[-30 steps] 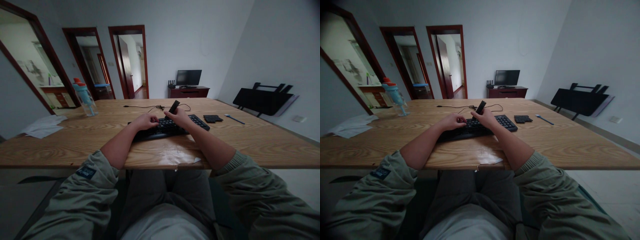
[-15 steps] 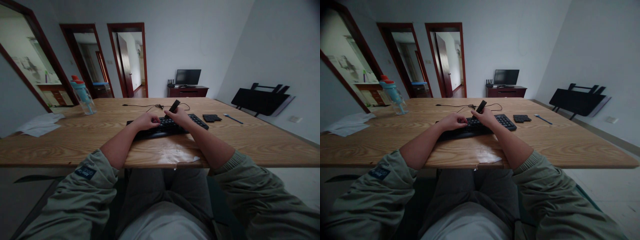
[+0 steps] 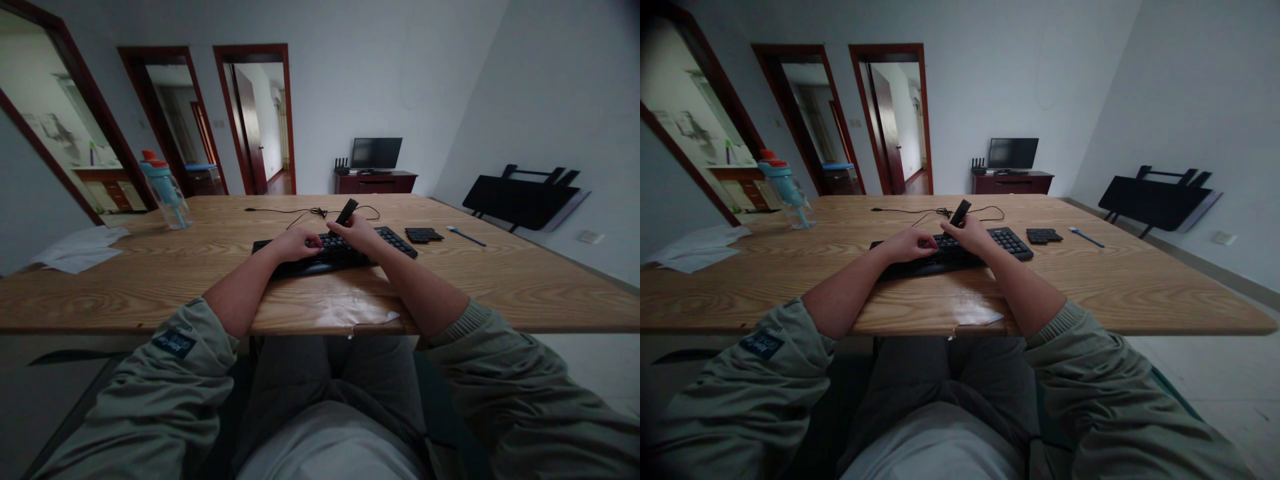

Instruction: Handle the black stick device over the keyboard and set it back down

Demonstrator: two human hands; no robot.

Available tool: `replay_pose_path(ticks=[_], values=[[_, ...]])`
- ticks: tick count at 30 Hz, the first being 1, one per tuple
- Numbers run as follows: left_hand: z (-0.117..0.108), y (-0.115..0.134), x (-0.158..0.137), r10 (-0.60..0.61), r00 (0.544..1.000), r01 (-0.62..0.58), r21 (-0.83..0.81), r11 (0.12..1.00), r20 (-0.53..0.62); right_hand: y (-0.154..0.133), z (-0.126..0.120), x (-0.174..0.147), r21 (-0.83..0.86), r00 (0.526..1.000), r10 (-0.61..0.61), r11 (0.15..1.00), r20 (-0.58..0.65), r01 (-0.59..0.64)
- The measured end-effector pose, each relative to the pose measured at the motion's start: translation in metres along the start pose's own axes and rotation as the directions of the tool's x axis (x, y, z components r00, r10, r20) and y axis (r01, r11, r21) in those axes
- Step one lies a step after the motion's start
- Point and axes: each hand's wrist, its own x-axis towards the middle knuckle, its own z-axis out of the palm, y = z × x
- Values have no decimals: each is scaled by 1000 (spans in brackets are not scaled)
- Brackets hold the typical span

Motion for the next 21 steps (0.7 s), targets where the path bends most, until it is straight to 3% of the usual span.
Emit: replay_pose_path(ticks=[4, 21], values=[[1, 2, 1, 4, 1000, -4, 19, 1000, 7, -4, 2, -1, 18, 997, -77, 997, 12, 77], [1, 6, 1, 9, 1000, -10, 48, 999, 13, 0, 6, -1, 61, 996, -81, 995, -23, 82]])
